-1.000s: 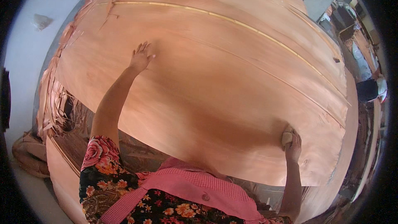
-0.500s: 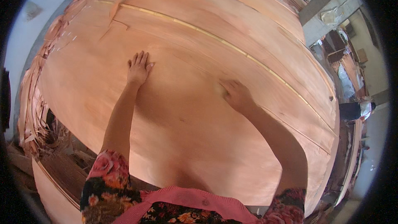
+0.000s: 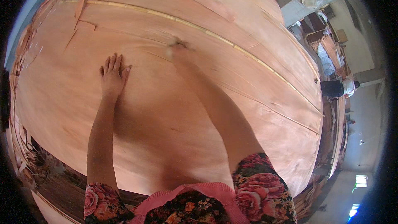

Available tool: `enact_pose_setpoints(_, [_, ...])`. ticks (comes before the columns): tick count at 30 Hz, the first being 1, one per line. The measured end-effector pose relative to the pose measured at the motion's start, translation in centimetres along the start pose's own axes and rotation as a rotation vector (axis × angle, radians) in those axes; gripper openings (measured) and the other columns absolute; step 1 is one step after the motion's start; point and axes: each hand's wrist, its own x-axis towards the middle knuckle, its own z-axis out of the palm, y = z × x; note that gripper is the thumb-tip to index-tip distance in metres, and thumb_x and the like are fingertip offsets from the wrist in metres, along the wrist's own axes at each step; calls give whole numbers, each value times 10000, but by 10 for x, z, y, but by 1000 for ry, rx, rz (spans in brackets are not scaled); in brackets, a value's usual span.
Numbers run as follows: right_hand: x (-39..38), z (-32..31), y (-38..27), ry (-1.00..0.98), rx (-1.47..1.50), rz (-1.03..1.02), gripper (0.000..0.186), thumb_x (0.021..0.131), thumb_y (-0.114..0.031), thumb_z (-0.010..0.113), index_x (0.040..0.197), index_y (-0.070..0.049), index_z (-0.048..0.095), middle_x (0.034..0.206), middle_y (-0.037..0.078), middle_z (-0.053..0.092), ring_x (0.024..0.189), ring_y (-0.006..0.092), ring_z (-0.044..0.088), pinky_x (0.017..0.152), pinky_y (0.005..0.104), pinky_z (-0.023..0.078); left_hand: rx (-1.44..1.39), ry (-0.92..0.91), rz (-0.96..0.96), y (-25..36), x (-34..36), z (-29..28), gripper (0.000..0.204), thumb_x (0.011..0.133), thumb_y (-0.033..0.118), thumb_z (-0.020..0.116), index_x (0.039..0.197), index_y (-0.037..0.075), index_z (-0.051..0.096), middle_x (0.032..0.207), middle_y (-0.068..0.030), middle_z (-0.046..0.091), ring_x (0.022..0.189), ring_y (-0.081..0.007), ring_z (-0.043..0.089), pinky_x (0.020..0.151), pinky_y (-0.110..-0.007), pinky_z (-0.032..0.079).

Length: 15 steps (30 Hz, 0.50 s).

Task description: The person prepares wood veneer sheets by marking them with a pen, wiping the surface with a cloth, and applying small strips of tape to secure or mark specific areas.

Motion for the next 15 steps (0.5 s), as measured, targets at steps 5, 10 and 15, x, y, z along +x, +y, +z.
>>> enact_pose_setpoints(5, [-42, 13, 72, 10, -84, 182, 343, 793, -173, 432, 1124, -114, 501, 1209, 62, 497, 1122, 282, 429, 866, 408, 413, 3, 17, 0, 5, 3, 3, 545, 851, 463, 402, 1298, 154, 364, 1374, -54, 306, 1282, -251, 235, 1024, -497, 158])
enact_pose_setpoints(10, [-36, 52, 62, 344, -19, 215, 399, 795, -225, 476, 1186, -149, 462, 1294, -15, 406, 1233, 244, 293, 942, 491, 304, 83, -30, -16, 11, 2, 1, 550, 860, 459, 378, 1311, 148, 339, 1384, -57, 285, 1288, -260, 217, 1027, -517, 146])
enact_pose_setpoints(15, [-40, 33, 51, 229, -3, 276, 443, 777, -209, 475, 1216, -163, 430, 1337, -15, 355, 1242, 242, 284, 945, 492, 312, 90, -51, -25, 6, 5, 9, 544, 870, 440, 364, 1322, 139, 319, 1391, -72, 266, 1292, -292, 196, 1021, -546, 127])
